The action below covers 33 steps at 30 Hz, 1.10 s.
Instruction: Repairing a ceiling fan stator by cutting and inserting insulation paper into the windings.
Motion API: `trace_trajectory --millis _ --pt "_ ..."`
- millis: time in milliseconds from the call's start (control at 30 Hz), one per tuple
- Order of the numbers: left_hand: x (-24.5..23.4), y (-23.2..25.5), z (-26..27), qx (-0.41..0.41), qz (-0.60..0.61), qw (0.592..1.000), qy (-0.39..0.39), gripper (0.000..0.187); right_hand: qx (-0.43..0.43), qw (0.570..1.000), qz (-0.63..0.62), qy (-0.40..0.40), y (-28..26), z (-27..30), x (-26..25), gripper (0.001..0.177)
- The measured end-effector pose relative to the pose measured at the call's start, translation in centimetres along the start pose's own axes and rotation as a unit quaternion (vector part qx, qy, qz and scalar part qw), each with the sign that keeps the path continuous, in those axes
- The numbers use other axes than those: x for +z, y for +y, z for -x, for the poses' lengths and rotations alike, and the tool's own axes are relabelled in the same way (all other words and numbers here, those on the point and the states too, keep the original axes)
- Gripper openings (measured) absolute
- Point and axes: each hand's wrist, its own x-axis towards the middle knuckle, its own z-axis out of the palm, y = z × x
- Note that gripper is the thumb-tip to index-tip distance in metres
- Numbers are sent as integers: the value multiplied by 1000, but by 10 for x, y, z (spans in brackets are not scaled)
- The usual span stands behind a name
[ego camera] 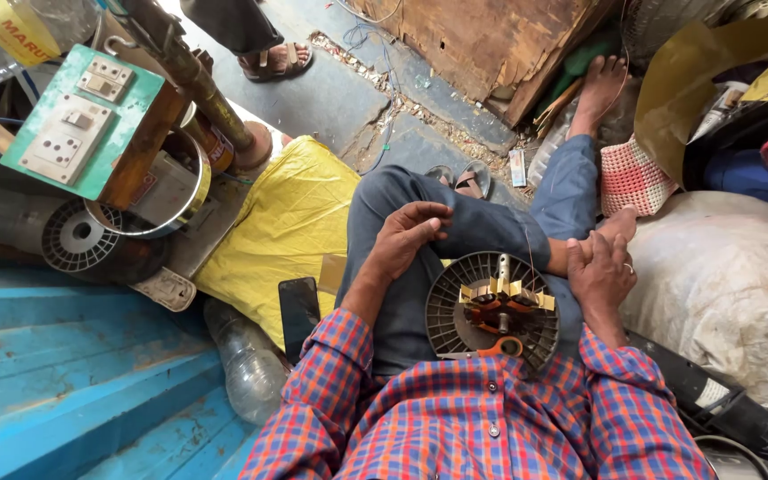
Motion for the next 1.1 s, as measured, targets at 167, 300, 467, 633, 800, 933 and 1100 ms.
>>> trace_trajectory --millis 167,300,467,633,800,933,1100 --pt "1 1 2 1 -4 1000 -11 25 -3 1000 2 -9 0 1 -3 61" --pt "1 3 2 -2 -5 1000 -11 26 3 1000 7 -12 2 2 0 61" --pt "2 3 3 -1 -5 1000 -11 27 0 1000 2 -4 -1 1 -2 60" --pt "3 5 2 -3 -9 1000 -12 27 1 1000 4 -1 0 2 -2 60" --pt "2 4 2 4 -9 1000 -16 27 4 1000 -8 -8 -4 0 -6 60" --pt "4 6 3 7 -11 1000 -17 27 7 1000 -9 -14 -4 -1 -7 61" --pt "4 6 3 5 -13 1000 -15 27 2 1000 1 -24 0 0 -3 64"
